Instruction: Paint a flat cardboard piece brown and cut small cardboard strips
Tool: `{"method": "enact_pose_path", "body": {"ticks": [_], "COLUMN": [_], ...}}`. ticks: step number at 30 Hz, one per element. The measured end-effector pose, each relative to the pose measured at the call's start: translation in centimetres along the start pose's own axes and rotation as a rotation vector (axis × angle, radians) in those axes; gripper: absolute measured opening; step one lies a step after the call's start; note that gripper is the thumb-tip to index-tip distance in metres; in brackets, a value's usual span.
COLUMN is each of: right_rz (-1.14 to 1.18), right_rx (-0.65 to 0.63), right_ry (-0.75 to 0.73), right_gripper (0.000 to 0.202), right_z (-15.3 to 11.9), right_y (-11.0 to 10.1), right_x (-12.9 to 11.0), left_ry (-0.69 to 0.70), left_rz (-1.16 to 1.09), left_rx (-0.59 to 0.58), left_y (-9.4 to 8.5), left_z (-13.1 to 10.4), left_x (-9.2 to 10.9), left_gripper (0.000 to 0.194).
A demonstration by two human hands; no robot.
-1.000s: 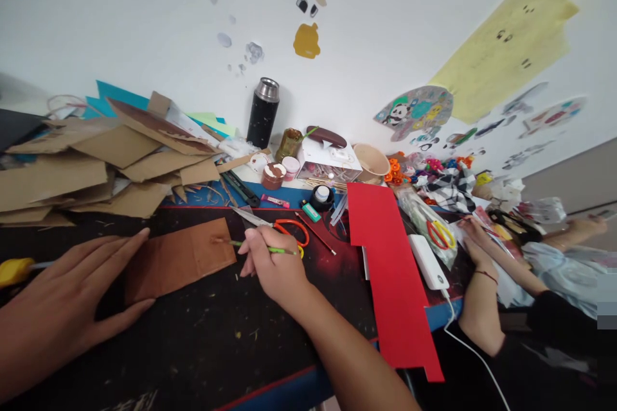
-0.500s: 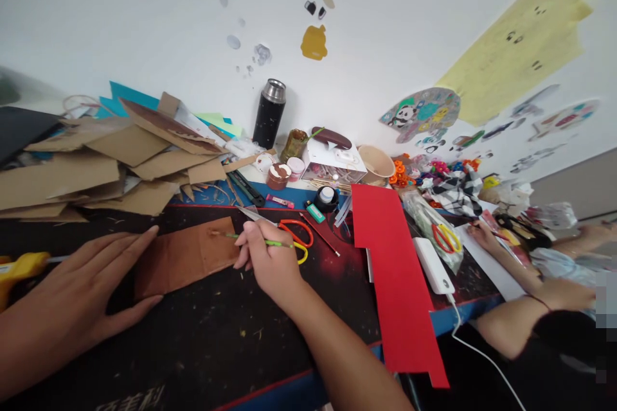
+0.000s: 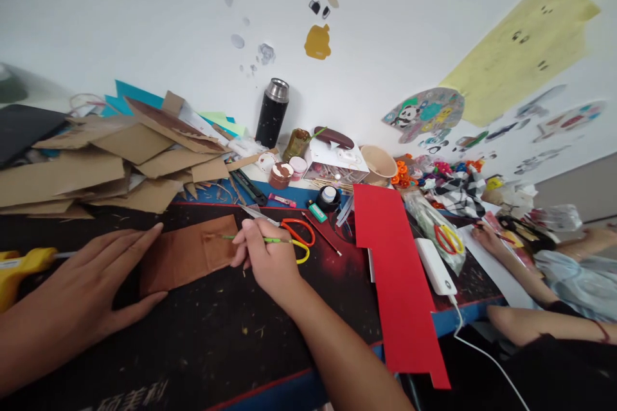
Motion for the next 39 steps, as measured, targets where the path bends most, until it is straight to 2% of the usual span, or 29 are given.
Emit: {"method": "enact_pose_path", "body": {"ticks": [4,12,17,21,26,28,31,37,39], "right_rz": [-0.021,0.028,0.043,0.062,0.087,0.078,0.039,0.006,0.016], "right_rx": [-0.031,-0.072,-0.042,-0.032,-0.133,-0.150,-0.127,0.051,0.074], "right_ry": [-0.029,0.082,0.090,0.078,0.061,0.048,0.038,0.076,0.084], "right_gripper": [0.069,0.069,0.069,0.069,0.068,0.068,0.068,0.065,0.065], "right_z": [0.0,-3.7,-4.0,-3.6,-3.4,-3.3,-3.4,-4.1,-4.2], "right_y": [0.3,-1.4,-1.8,-0.7,2.1,2.5,1.4,-3.3,-3.6], "right_x": [-0.3,-0.4,-0.3,-0.2,-0.1,-0.2,-0.3,0.0,0.1], "left_ry": [0.018,0.005,-0.006,-0.003,-0.009,-0.016,-0.011,0.015,0.016], "left_rz": [0.046,0.016,0.025,0.018,-0.007,-0.012,-0.005,0.015,0.010], "left_rx": [-0.003,-0.009,-0.015,-0.009,-0.012,-0.018,-0.024,0.002,0.000], "left_y": [-0.2,-0.1,0.0,0.1,0.2,0.2,0.0,-0.4,-0.3], "left_z": [0.1,0.1,0.1,0.0,-0.1,-0.1,0.1,0.2,0.2], "left_x": [0.1,0.2,0.1,0.1,0.1,0.0,0.0,0.2,0.2], "left_gripper": [0.101,0.099,0.100,0.100,0.099,0.100,0.101,0.100,0.100]}}
Point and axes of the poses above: each hand's wrist, its own z-axis towards the middle knuckle, its own y-axis out of the palm, x = y × z, the point moved 5 cm from there along z, towards the middle knuckle, and after that the axes turned 6 degrees about -x, right-handed, at the moved point
